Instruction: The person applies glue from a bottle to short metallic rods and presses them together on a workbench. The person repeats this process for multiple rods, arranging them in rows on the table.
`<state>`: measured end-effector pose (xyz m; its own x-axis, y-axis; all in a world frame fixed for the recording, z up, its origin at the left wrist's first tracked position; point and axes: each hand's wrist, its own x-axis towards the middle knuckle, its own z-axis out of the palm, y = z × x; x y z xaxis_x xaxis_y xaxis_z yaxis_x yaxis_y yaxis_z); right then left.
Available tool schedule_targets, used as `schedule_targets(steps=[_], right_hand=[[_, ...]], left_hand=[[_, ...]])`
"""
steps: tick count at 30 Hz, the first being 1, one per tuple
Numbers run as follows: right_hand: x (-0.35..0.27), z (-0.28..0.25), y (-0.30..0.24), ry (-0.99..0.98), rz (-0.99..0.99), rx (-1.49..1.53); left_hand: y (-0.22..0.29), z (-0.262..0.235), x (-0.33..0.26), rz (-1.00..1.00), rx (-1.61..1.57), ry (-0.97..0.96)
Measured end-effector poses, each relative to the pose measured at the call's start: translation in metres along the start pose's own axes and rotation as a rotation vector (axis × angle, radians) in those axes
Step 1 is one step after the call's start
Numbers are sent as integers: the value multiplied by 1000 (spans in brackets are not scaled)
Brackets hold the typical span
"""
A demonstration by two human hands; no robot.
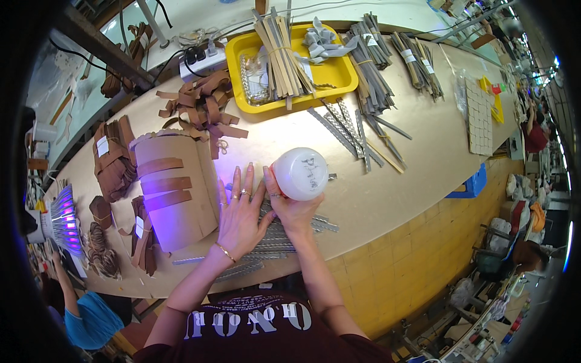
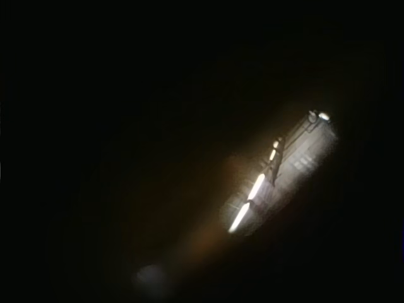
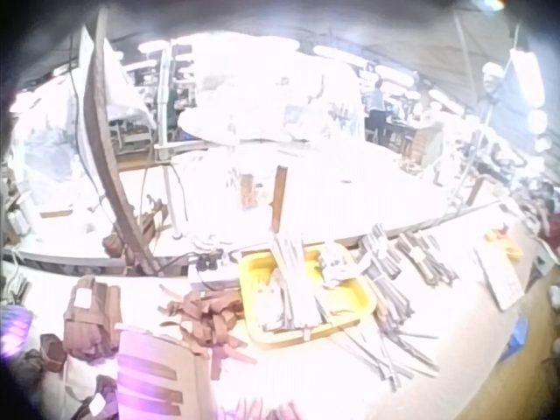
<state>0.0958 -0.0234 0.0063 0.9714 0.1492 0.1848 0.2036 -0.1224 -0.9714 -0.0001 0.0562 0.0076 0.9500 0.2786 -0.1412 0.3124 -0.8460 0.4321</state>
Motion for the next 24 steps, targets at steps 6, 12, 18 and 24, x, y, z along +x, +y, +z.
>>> schedule_targets(steps=[6,12,18,24], right_hand=[[-4,-7,13,43,55,-37],[18,-96,44,207,286,677],[32,-169,74,350,348,935],[42,-196,88,-96,340,1596]], left_hand=[[0,-4,1,10,-19,19],[-3,-8,19,171,-86,132],[13,4,61,350,11,58],[15,17,78,502,109,46]])
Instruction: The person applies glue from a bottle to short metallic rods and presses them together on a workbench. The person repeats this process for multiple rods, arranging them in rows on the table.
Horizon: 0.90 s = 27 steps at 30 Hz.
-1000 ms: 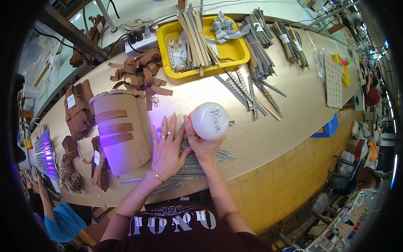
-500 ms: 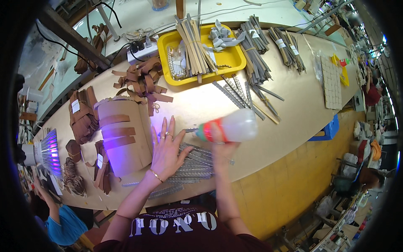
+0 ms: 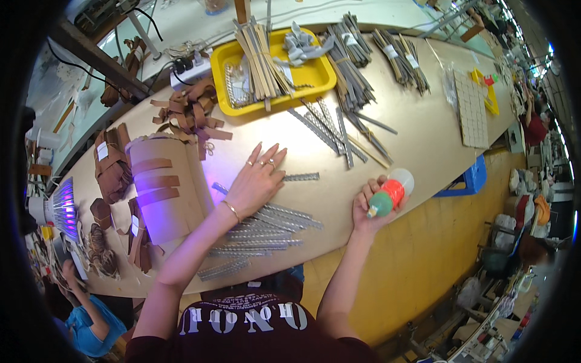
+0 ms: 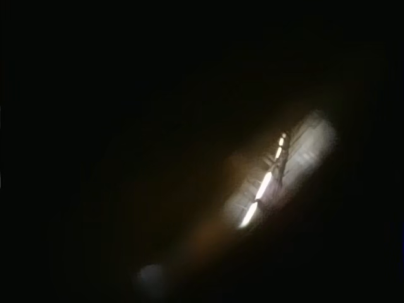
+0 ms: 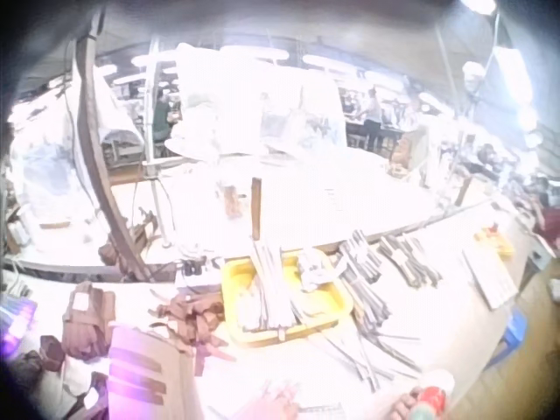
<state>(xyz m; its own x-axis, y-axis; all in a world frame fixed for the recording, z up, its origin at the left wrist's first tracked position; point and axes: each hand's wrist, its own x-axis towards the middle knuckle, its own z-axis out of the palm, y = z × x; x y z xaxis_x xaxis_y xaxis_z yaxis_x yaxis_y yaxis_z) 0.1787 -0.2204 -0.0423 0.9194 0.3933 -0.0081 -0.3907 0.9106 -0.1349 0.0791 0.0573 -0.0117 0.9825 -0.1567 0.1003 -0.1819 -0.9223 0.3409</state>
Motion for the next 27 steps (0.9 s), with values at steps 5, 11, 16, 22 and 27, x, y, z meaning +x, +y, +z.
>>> schedule_targets(steps=[5,11,16,22,27], right_hand=[[0,-1,1,6,40,-121],[2,1,1,-29,59,-90],[3,1,1,19,43,-69],[4,1,3,56,20,-68],[3,2,3,92,12,-80]], left_hand=[[2,-3,-13,96,71,-62],[14,-25,-22,133,88,-237],[5,-34,2,36,-25,-170],[-2,2,84,47,-45,127],[-2,22,99,19,19,197]])
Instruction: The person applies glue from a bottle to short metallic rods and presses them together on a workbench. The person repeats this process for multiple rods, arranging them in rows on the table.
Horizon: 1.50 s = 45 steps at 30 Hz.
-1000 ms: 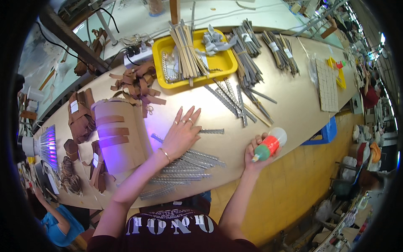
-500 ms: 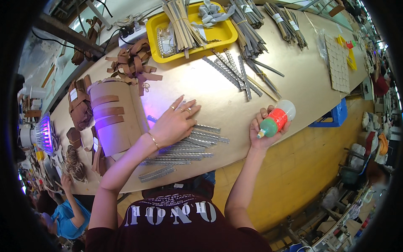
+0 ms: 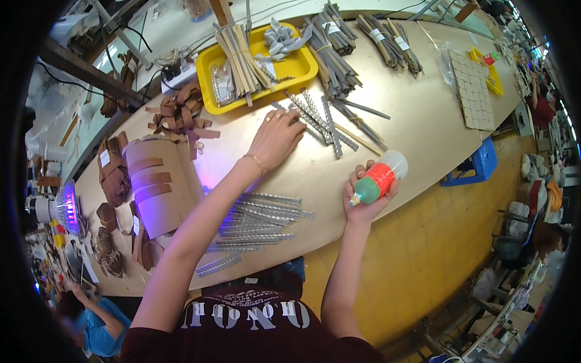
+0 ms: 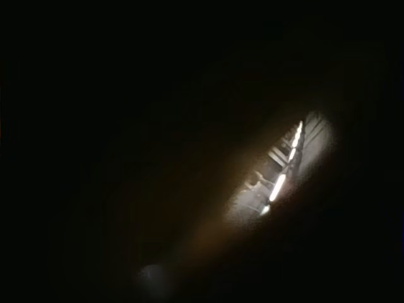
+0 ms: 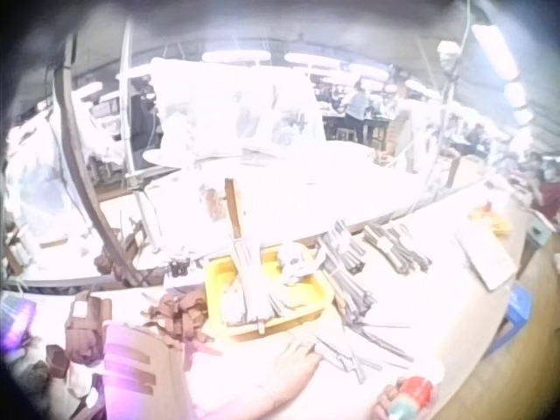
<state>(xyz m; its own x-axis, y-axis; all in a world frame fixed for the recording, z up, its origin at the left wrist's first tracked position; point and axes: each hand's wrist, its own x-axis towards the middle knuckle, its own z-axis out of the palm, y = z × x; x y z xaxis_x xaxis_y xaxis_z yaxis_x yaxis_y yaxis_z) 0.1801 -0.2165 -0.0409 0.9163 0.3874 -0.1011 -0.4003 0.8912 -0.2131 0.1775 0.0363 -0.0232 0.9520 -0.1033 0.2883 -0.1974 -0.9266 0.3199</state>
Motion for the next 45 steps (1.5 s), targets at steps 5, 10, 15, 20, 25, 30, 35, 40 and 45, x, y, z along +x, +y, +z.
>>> schedule_targets(steps=[5,10,15,20,25,30,35,40,45], right_hand=[[0,0,1,5,-6,28],[-1,-2,1,1,0,44],[0,-2,1,-28,13,59],[-1,-2,-1,-51,20,55],[0,-4,-2,-59,38,50],[-4,-1,0,-1,-2,-102],[-19,11,26,461,-301,-599],[-26,33,60,375,-589,-1221],[-34,65,85,265,-621,-1531]], left_hand=[[7,-17,-45,-74,-77,-50],[20,-36,-88,-157,-73,-29],[31,-48,-113,-277,-74,-341],[50,-51,-122,-353,-87,-314],[68,-54,-133,-449,-141,-298],[58,-62,-143,-445,-303,-160],[26,-74,-153,-481,-82,-176],[21,-67,-154,-504,-107,-193],[25,-61,-156,-526,-81,-137]])
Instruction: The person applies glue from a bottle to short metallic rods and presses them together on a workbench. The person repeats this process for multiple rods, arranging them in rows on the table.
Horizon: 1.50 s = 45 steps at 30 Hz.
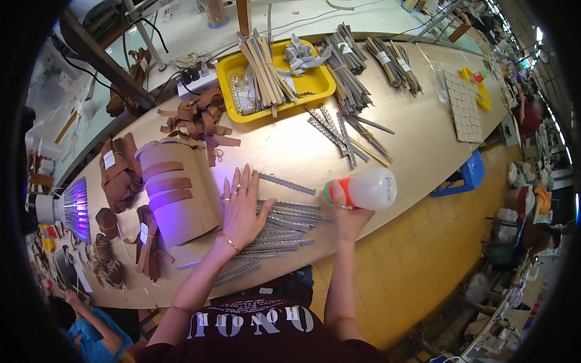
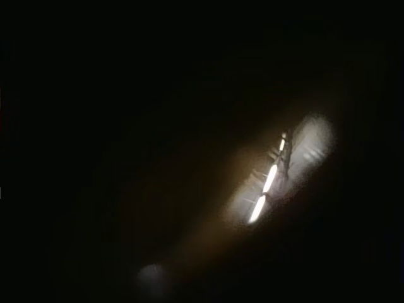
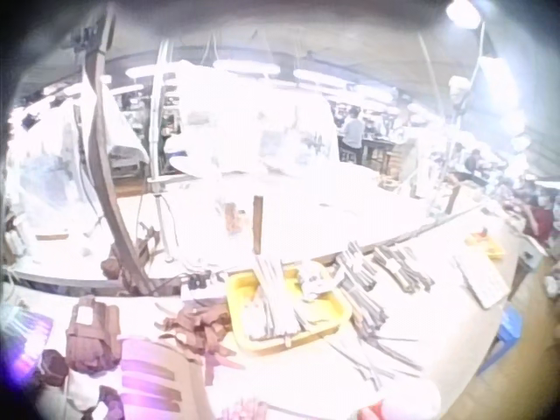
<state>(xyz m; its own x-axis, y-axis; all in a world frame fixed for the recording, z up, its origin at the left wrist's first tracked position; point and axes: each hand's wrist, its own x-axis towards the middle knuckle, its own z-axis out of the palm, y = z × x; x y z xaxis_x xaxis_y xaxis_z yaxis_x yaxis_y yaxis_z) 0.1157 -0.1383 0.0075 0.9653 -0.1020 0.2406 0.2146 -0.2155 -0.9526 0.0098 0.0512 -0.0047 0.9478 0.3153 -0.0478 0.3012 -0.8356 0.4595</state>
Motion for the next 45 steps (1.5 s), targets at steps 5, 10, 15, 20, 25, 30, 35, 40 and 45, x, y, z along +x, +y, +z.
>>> schedule_targets(steps=[5,10,15,20,25,30,35,40,45], right_hand=[[-7,16,-12,-39,-2,-120],[-11,24,-9,-18,-17,-207],[-11,26,-4,30,-38,-246],[-13,29,0,72,-82,-218],[-19,33,-2,19,-77,-168],[-31,53,-8,-26,-83,-106],[-44,77,-24,-96,-73,-69],[-50,100,-35,-210,-79,-56],[-55,114,-34,-227,-151,-39]], left_hand=[[-10,2,0,-17,-52,67],[-18,-1,4,-6,-91,60],[-15,-6,-1,5,-101,36],[-12,-11,-14,-3,-114,-17],[-9,-10,-19,-2,-117,-51],[-9,-8,-20,-10,-124,-49],[-12,-6,-21,9,-129,-24],[-14,-4,-21,33,-103,-2],[-15,-5,-21,49,10,-27]])
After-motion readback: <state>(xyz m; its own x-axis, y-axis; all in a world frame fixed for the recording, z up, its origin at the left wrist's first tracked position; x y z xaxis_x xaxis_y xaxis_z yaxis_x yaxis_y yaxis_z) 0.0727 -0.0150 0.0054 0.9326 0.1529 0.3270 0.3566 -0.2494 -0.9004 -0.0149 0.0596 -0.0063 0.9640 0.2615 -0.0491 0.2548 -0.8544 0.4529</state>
